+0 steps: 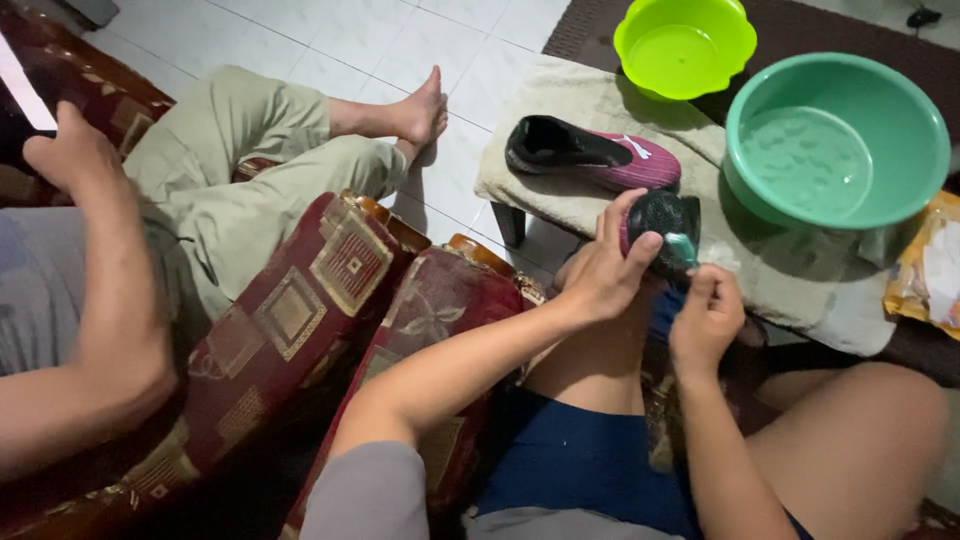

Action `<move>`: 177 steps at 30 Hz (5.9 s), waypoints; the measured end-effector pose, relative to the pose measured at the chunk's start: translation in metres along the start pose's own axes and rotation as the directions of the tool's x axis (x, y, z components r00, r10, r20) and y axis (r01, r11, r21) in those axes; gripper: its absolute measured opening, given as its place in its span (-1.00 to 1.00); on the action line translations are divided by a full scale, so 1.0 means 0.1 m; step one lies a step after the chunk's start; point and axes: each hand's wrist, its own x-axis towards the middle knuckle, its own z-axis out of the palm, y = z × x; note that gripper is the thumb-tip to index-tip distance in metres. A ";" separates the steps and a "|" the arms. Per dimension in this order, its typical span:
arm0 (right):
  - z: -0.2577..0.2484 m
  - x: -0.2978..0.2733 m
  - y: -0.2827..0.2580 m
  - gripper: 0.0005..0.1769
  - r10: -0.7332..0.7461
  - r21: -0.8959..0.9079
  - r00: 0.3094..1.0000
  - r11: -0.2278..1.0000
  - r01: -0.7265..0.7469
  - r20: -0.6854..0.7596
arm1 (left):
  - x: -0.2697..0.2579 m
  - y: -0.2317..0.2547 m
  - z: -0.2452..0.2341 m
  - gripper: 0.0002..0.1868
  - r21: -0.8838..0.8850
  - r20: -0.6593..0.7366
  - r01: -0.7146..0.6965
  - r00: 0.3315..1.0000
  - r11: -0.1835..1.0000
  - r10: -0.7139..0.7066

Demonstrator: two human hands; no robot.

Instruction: The person cleans the upper and sole of a shoe using a toothbrush dipped in a bowl of soapy water, then wipes it down with a white cloth.

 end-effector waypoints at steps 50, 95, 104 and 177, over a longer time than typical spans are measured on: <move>-0.13 0.43 -0.39 -0.76 -0.039 0.199 0.982 0.980 0.002 0.185 | 0.33 -0.27 0.10 0.15 -0.262 0.082 -0.303 0.939 0.916 0.335; -0.44 0.44 0.28 -0.73 -0.037 0.011 0.950 0.999 0.035 0.310 | 0.23 -0.22 0.08 -0.14 -0.195 0.038 -0.338 0.935 0.921 0.351; -0.48 0.51 0.71 -0.71 0.229 -0.135 0.943 0.970 -0.201 0.243 | 0.21 -0.06 0.01 -0.18 -0.302 0.000 -0.262 0.962 0.917 0.275; -0.05 0.01 0.20 -0.65 0.478 -0.051 0.874 0.878 -0.476 0.081 | 0.69 -0.46 -0.42 -0.50 -0.147 -0.052 -0.110 0.993 0.983 0.103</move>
